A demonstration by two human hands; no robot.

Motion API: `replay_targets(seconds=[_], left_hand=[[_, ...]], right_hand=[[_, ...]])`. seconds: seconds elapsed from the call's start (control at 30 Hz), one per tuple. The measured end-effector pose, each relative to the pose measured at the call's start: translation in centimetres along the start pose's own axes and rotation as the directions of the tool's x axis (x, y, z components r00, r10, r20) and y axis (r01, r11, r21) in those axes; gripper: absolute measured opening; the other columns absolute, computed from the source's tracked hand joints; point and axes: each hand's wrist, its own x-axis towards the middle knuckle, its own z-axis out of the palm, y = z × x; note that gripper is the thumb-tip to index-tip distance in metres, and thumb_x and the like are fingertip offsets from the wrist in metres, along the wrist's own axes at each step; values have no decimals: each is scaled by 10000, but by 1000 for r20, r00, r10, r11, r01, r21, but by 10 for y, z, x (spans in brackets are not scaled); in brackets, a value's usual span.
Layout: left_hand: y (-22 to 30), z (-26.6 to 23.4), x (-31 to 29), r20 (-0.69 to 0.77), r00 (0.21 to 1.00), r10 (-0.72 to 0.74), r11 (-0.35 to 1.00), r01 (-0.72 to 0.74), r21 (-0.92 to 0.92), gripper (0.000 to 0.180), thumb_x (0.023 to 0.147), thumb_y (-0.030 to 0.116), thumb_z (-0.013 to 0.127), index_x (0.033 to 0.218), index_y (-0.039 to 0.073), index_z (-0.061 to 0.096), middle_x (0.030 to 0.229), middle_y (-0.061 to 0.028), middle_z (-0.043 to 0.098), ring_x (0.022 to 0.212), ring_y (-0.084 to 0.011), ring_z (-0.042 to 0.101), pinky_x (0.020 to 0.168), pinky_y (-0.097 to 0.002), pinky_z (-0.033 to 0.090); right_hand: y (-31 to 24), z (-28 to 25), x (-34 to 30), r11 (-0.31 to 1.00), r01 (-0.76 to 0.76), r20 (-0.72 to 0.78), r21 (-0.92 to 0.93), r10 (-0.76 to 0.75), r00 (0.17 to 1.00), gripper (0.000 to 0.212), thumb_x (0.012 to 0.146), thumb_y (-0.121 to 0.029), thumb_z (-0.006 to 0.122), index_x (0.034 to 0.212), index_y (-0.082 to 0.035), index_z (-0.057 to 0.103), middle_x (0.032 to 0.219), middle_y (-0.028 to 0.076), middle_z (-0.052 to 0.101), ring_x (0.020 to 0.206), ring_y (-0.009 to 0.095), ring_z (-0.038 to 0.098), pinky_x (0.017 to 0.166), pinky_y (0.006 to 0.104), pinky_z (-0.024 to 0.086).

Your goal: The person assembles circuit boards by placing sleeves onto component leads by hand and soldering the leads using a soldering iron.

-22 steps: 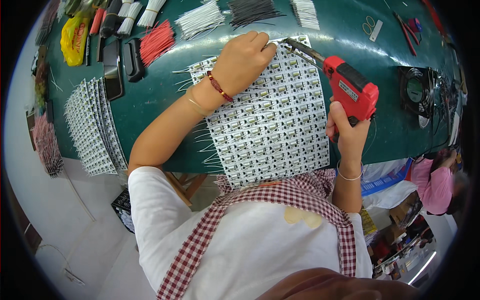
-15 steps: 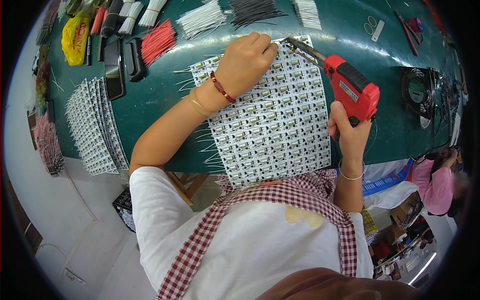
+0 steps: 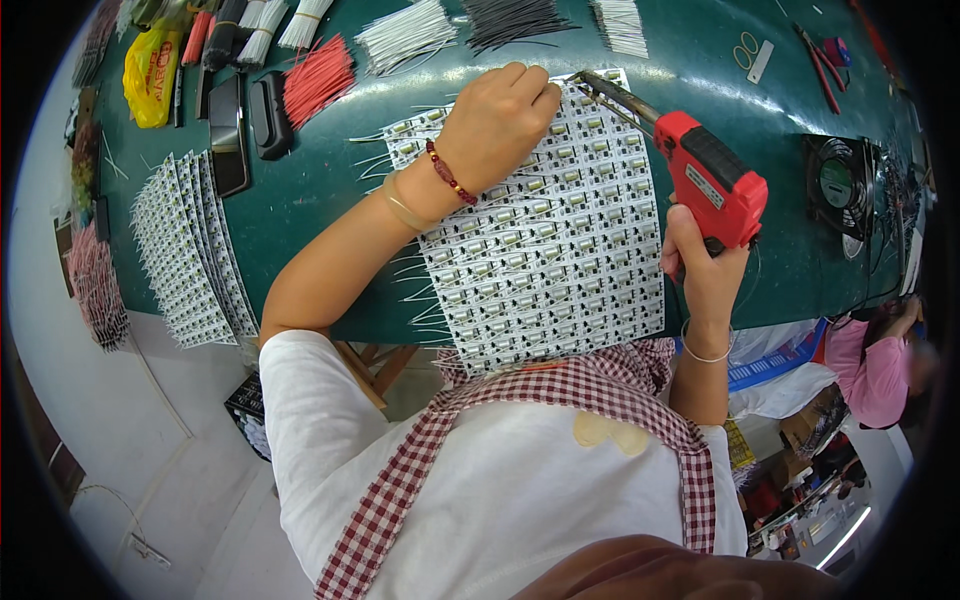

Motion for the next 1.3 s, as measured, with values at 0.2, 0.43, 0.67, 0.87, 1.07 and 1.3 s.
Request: replay_targets(seconds=[0.2, 0.43, 0.67, 0.87, 1.07, 1.3], left_hand=[[-1, 1, 1, -7, 1000, 9, 1000, -9, -2, 216, 687, 6, 630, 900, 29, 660, 759, -52, 523, 699, -207, 549, 609, -317, 479], [-1, 1, 0, -13, 1000, 6, 1000, -6, 4, 209, 694, 11, 629, 900, 29, 662, 757, -52, 522, 699, -206, 548, 607, -317, 479], [1, -1, 1, -2, 1000, 3, 1000, -3, 6, 204, 694, 2, 623, 891, 28, 665, 750, -54, 522, 692, -207, 549, 607, -318, 478], [0, 0, 1, -27, 1000, 10, 1000, -10, 3, 203, 685, 1, 626, 884, 22, 664, 746, -56, 526, 689, -209, 550, 611, -319, 478], [0, -1, 1, -11, 1000, 7, 1000, -7, 9, 188, 694, 3, 631, 879, 20, 663, 745, -57, 528, 689, -209, 551, 615, -318, 480], [-1, -1, 1, -2, 1000, 20, 1000, -20, 21, 179, 701, 8, 637, 877, 26, 666, 752, -58, 534, 690, -211, 554, 616, -317, 481]], right_hand=[[5, -1, 3, 1000, -23, 53, 17, 22, 998, 128, 836, -75, 715, 876, -11, 611, 589, -11, 565, 442, 53, 509, 406, 204, 387], [-3, -2, 0, 998, -31, -12, 46, 32, 999, 128, 836, -78, 717, 850, -14, 607, 588, -1, 574, 437, 61, 515, 409, 206, 394], [1, -1, 1, 1000, -5, 45, -14, 6, 999, 194, 890, -83, 617, 1032, 44, 578, 559, 20, 536, 410, 76, 470, 397, 209, 360], [-1, 0, 2, 999, -37, 41, 32, 35, 999, 115, 848, -73, 698, 864, -19, 597, 576, -4, 559, 434, 60, 508, 402, 207, 378], [-12, -1, 1, 999, -23, 2, 46, 23, 1000, 265, 884, -119, 611, 1067, 69, 571, 570, 35, 532, 406, 94, 481, 398, 223, 397], [-14, -8, 3, 980, -29, 31, 196, 23, 999, 311, 899, -145, 614, 1088, 95, 557, 572, 45, 544, 416, 96, 496, 412, 230, 431]])
